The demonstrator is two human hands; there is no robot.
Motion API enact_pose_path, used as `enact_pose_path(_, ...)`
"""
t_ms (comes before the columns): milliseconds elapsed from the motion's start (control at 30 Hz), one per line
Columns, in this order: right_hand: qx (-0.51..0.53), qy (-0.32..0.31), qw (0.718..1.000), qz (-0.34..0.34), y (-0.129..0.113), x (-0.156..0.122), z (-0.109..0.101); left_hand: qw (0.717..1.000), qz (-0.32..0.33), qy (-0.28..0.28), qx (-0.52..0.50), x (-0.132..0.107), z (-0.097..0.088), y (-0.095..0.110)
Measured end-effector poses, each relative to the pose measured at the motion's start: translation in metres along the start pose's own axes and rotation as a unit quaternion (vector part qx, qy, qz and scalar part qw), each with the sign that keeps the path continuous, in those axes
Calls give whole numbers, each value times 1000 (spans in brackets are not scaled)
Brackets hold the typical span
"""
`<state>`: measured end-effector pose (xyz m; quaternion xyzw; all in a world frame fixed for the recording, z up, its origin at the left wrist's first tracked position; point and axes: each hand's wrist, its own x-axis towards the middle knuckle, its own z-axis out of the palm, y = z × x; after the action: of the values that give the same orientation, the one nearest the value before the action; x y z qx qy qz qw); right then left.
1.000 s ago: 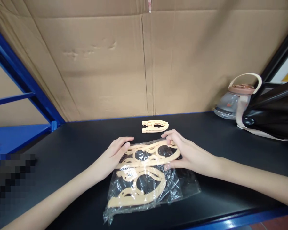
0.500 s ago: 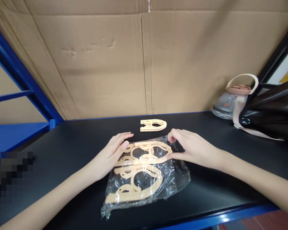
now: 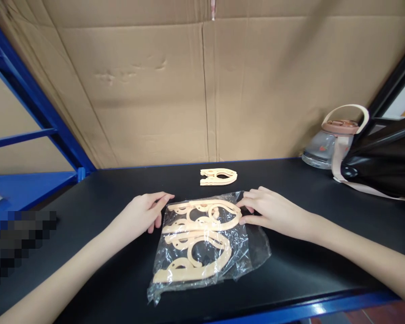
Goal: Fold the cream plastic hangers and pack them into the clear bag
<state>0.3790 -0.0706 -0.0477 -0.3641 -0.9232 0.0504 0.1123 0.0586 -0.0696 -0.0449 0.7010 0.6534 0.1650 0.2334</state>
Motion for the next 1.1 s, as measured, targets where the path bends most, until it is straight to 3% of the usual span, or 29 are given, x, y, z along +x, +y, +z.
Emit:
enact_pose_path(233,-17,51,999,3,-10,12,15,997,74,12,-3,3,12,5)
enact_pose_path(433,-17,72,997,10,-12,16,23,995,96,9,6,3,16,9)
enact_pose_path(700,185,64,981,5,-12,5,16,993,92,75,24,5,4,0)
enact_pose_path(967,74,-19,991,-112,-19,2,16,992,117,45,-22,3,8,8)
enact_pose_path(1100,24,-27,992,-119,-21,4,19,989,144,25,-27,2,10,10)
